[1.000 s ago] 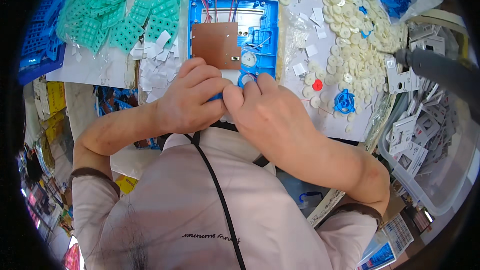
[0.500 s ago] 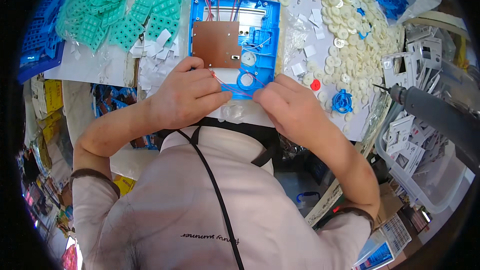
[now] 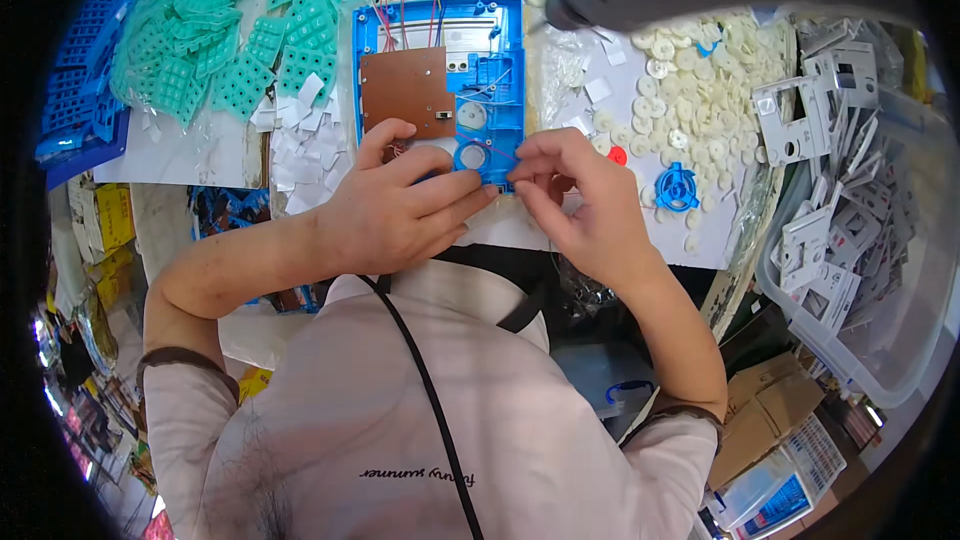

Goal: Assembling the internal components and outer casing of an electronic toy using an electric screwdriver.

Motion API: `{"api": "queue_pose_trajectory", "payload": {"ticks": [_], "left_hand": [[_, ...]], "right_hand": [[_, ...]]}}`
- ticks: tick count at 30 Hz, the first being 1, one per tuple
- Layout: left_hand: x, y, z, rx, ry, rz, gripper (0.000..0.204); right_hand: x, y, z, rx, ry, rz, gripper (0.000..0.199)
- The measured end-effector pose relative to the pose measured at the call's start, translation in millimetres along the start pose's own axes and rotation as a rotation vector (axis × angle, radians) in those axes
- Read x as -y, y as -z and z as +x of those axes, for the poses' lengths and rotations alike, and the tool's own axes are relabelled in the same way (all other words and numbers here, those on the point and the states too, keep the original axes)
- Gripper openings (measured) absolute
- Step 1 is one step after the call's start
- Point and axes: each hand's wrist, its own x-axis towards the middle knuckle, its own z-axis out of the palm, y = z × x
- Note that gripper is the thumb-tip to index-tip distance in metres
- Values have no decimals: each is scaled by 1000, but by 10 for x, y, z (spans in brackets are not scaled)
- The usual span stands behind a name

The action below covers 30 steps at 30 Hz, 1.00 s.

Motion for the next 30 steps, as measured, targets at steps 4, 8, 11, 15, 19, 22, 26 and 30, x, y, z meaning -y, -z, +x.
{"api": "queue_pose_trajectory", "payload": {"ticks": [4,8,11,15,19,22,26,30], "left_hand": [[13,-10,-9,-45,-24,10,47],[-6,-46,3,-52,-20,33,38],[-43,-37,54,-54,-11,41,30],[-66,-2,143,-24,-31,60,24],[-105,14,131,-7,-26,87,24],[-37,15,147,-19,39,-50,29],[153,191,80,-214,179,-165,29],[583,354,114,-316,425,-13,22]], "right_hand": [[136,-43,47,11,-31,-97,31],[273,-6,117,74,-67,-253,33],[376,57,252,213,-205,-279,35],[420,119,387,248,-272,-323,36],[389,130,415,266,-197,-306,33],[433,131,560,234,-157,-180,28],[461,-143,1011,-56,70,-503,17],[309,-412,1378,-142,115,-855,22]]}}
